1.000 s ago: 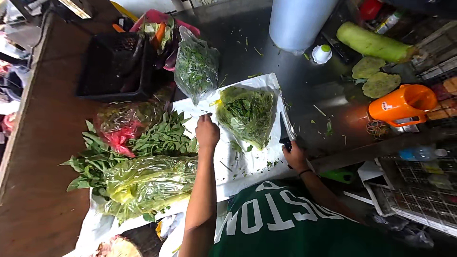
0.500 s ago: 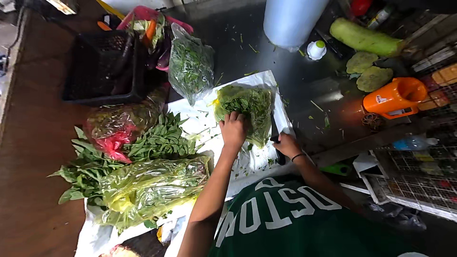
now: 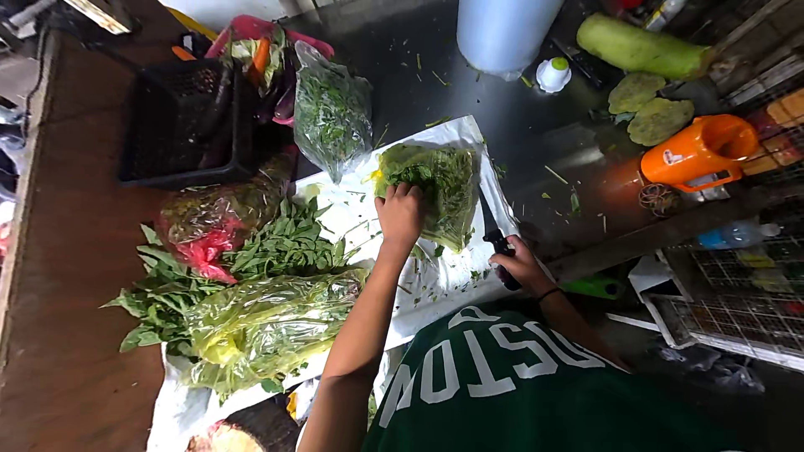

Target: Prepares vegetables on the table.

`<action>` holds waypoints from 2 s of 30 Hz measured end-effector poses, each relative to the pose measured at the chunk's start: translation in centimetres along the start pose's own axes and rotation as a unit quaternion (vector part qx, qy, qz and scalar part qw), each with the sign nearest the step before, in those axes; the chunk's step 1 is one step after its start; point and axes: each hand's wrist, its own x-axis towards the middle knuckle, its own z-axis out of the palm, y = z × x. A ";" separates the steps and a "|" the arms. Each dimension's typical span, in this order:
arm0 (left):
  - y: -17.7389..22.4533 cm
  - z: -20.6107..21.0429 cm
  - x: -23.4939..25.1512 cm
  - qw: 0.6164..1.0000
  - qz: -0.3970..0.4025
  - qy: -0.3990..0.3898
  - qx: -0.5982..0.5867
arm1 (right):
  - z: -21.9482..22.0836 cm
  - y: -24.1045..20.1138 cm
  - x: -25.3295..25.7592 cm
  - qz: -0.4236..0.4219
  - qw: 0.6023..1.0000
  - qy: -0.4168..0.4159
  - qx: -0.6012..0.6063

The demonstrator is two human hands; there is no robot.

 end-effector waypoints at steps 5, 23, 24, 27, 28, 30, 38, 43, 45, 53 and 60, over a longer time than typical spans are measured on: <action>0.8 -1.2 -0.7 0.998 0.006 -0.055 0.013 | -0.5 -0.2 -2.8 -0.147 0.989 0.009 -0.020; -1.3 -0.1 -6.7 0.959 0.080 -0.007 -0.271 | -4.8 4.7 -2.1 -0.143 0.901 -0.095 -0.398; -1.4 0.0 -6.9 0.958 0.084 -0.036 -0.270 | -4.5 3.8 -2.3 -0.153 0.909 -0.083 -0.380; -0.7 -0.2 -7.2 0.971 0.027 -0.119 -0.204 | -2.2 -1.0 -2.3 -0.189 0.920 -0.065 -0.338; -0.2 -0.4 -7.2 0.977 0.003 -0.142 -0.160 | -1.4 -2.3 -2.0 -0.198 0.922 -0.063 -0.328; 0.5 -0.6 -6.9 0.981 -0.026 -0.178 -0.068 | -0.4 -4.4 -1.5 -0.222 0.922 -0.059 -0.312; -0.2 0.1 -7.6 0.992 0.012 -0.120 -0.041 | 0.5 -4.7 -2.4 -0.220 0.881 -0.092 -0.408; -1.6 -0.3 -8.5 0.994 0.018 -0.088 -0.067 | -8.2 3.7 -1.9 -0.139 0.789 -0.144 -0.580; -2.1 -0.2 -9.2 0.992 0.015 -0.092 -0.089 | -9.7 2.5 -3.4 -0.148 0.814 -0.103 -0.553; -2.7 0.8 -10.1 0.994 0.019 -0.026 -0.108 | 1.1 -3.1 -2.2 -0.179 0.859 -0.144 -0.457; -4.8 0.9 -11.9 0.985 0.081 -0.042 -0.145 | -6.2 0.8 -3.0 -0.160 0.835 -0.114 -0.514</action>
